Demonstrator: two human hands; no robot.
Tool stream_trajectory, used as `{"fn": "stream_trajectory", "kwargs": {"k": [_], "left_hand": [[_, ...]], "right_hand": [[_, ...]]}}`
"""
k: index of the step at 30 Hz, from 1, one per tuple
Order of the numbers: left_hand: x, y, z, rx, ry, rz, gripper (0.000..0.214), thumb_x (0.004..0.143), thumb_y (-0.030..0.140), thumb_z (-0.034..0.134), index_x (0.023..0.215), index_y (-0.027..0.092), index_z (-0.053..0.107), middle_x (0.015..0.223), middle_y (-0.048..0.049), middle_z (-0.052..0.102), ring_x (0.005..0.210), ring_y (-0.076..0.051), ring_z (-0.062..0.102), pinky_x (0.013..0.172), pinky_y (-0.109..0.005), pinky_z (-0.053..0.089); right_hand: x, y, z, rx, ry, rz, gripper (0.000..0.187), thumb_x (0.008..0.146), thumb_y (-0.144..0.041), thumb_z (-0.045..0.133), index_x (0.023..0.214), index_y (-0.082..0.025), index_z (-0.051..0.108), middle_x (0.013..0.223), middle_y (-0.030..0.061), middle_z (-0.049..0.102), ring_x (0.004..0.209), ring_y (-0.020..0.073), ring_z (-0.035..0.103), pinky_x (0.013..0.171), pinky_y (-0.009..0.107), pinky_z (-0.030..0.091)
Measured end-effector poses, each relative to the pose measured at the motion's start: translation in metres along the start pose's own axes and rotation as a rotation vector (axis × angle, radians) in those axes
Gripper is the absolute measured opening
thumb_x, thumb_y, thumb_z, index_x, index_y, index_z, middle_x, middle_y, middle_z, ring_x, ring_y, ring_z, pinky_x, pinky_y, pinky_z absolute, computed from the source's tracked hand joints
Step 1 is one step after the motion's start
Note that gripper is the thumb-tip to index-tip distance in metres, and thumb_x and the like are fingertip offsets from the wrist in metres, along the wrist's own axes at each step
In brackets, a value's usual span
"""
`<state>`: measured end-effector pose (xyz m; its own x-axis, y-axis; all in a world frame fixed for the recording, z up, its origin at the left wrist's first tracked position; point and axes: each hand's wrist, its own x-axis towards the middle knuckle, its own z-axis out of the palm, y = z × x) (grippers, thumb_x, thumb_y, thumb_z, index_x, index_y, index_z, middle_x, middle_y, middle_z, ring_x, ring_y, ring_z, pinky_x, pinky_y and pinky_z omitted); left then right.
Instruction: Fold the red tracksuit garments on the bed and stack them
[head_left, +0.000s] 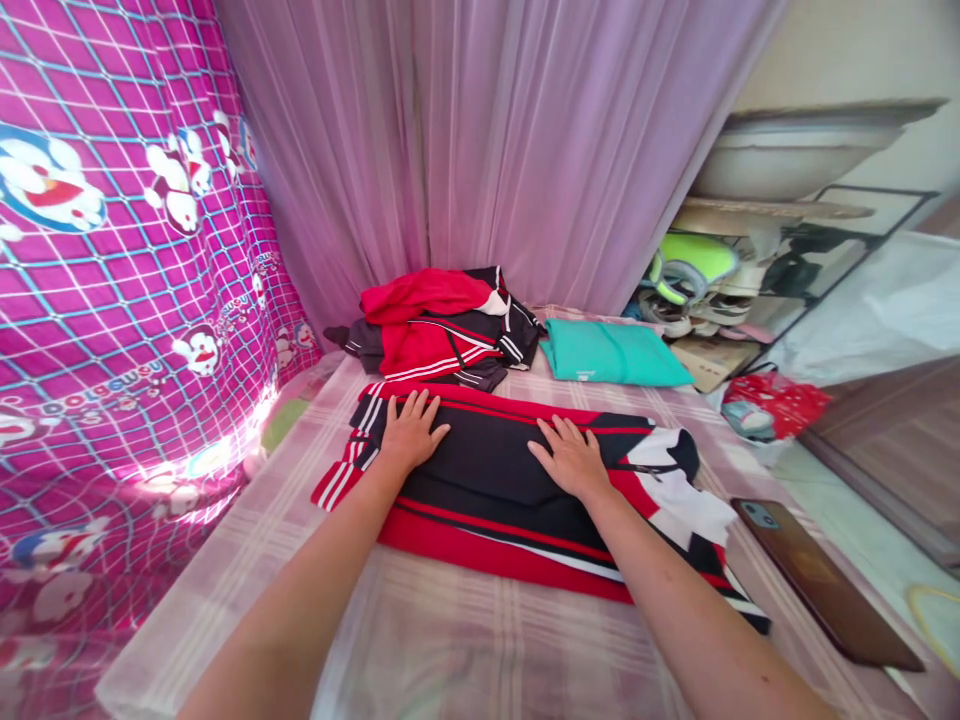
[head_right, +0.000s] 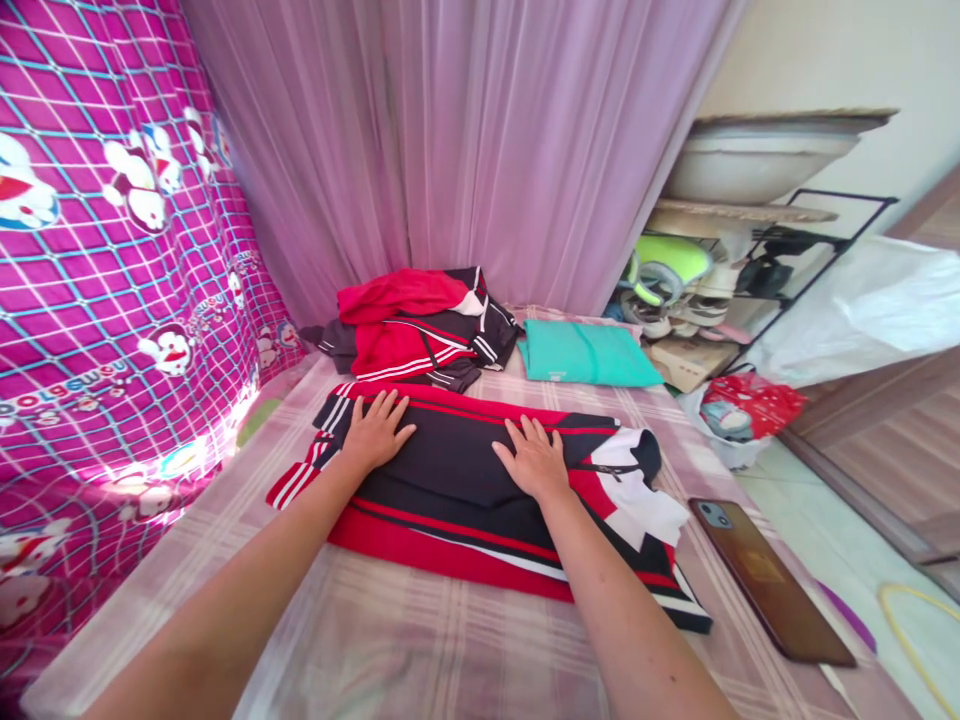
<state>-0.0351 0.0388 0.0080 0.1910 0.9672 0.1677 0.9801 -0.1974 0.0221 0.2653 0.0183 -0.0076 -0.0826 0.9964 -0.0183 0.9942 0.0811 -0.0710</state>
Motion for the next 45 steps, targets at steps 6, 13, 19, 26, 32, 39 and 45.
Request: {"fn": "stream_trajectory", "kwargs": {"k": [6,13,19,26,32,39,45], "left_hand": [[-0.001,-0.008,0.003,-0.008,-0.017,-0.125,0.072,0.096,0.058,0.032,0.155,0.018,0.033,0.162,-0.0141,0.030,0.150,-0.033,0.024,0.121,-0.056,0.016],[0.001,-0.004,0.003,-0.021,-0.040,-0.144,0.073,0.096,0.058,0.032,0.155,0.016,0.031,0.162,-0.0160,0.029,0.150,-0.035,0.023,0.120,-0.056,0.016],[0.000,-0.005,0.001,0.016,0.003,-0.118,0.072,0.096,0.055,0.033,0.154,0.013,0.035,0.159,-0.0188,0.034,0.147,-0.036,0.029,0.119,-0.057,0.018],[-0.001,-0.005,0.002,0.068,0.037,-0.096,0.070,0.096,0.052,0.035,0.153,0.011,0.036,0.158,-0.0193,0.035,0.146,-0.036,0.031,0.118,-0.056,0.021],[0.004,-0.008,0.005,0.054,0.046,-0.100,0.071,0.096,0.053,0.036,0.153,0.012,0.036,0.158,-0.0191,0.036,0.146,-0.037,0.032,0.118,-0.058,0.022],[-0.016,0.017,0.001,-0.025,0.170,0.038,0.058,0.097,0.041,0.035,0.147,0.015,0.047,0.156,-0.0146,0.042,0.146,-0.033,0.034,0.119,-0.056,0.021],[-0.059,0.063,0.005,-0.105,-0.065,0.235,0.054,0.097,0.053,0.037,0.144,0.029,0.052,0.153,-0.0057,0.047,0.144,-0.030,0.038,0.118,-0.058,0.025]], "right_hand": [[0.000,0.000,0.001,-0.001,0.000,0.002,0.064,0.100,-0.058,0.025,0.155,-0.027,0.035,0.162,0.0103,0.030,0.149,0.0272,0.024,0.119,0.055,0.017],[-0.002,-0.010,-0.014,-0.016,-0.053,0.055,0.064,0.101,-0.056,0.027,0.156,-0.024,0.032,0.164,0.0118,0.025,0.151,0.0274,0.018,0.120,0.054,0.014],[-0.015,-0.064,-0.019,0.084,-0.020,-0.009,0.067,0.099,-0.060,0.027,0.157,-0.026,0.028,0.166,0.0119,0.020,0.152,0.0289,0.016,0.119,0.057,0.013],[-0.025,-0.009,-0.011,0.083,-0.059,0.166,0.066,0.100,-0.059,0.022,0.157,-0.026,0.028,0.165,0.0104,0.021,0.151,0.0278,0.017,0.119,0.055,0.013],[-0.040,0.057,-0.010,-0.007,-0.017,0.296,0.057,0.104,-0.045,0.018,0.156,-0.025,0.032,0.165,0.0069,0.025,0.150,0.0239,0.021,0.120,0.052,0.016],[-0.043,0.050,-0.009,0.004,0.046,0.279,0.056,0.104,-0.041,0.020,0.154,-0.023,0.036,0.163,0.0083,0.030,0.149,0.0248,0.025,0.118,0.054,0.019],[-0.044,0.054,-0.014,0.033,0.034,0.280,0.055,0.103,-0.040,0.023,0.154,-0.021,0.036,0.163,0.0090,0.029,0.149,0.0255,0.024,0.119,0.057,0.017]]}}
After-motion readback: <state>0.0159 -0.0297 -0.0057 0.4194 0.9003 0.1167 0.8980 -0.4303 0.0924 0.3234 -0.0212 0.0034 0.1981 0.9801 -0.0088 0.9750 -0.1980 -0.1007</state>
